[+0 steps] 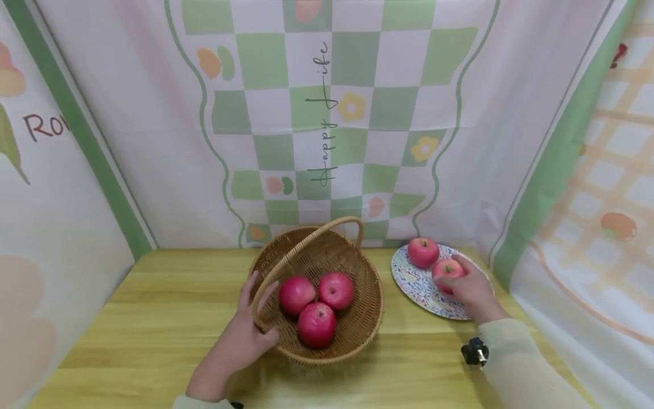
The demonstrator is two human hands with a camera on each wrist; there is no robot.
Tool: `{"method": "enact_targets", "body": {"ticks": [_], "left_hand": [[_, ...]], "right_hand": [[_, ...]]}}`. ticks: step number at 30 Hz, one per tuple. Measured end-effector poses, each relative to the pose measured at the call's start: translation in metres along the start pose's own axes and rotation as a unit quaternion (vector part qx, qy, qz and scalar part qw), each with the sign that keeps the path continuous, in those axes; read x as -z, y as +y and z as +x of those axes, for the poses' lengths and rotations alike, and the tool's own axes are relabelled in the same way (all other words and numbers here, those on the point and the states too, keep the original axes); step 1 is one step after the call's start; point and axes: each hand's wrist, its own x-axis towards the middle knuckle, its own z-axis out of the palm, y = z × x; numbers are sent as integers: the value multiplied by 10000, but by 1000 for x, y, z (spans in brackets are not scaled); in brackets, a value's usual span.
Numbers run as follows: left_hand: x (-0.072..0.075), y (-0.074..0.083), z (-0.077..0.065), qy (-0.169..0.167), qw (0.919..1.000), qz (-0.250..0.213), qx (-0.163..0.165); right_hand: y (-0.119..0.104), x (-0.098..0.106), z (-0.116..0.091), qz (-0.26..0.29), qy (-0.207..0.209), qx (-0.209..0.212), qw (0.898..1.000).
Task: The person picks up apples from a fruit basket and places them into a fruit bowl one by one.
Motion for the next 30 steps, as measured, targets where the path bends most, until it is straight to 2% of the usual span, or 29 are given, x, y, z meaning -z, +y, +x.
{"method": "enact_targets", "body": {"ticks": [2, 7, 18, 21, 25, 30], "left_hand": [[0, 0, 0, -20, 10000, 0, 1], [1, 0, 0, -54, 10000, -23, 7], [1, 1, -1, 29, 9999, 73, -98], [1, 2, -2, 49, 9999, 100, -119], [2, 4, -2, -7, 10000, 79, -35], [2, 5, -2, -52, 10000, 43, 9]], "right_hand": [[0, -1, 0, -276, -23, 21, 9996], [-3, -4, -3, -273, -348, -93, 9990], [-18, -15, -5, -1004, -415, 407, 9933], [-18, -20, -4, -601, -504, 279, 9965], [-16, -25, -1, 313, -623, -51, 9976], [-14, -29, 2, 400, -565, -127, 9975]]}}
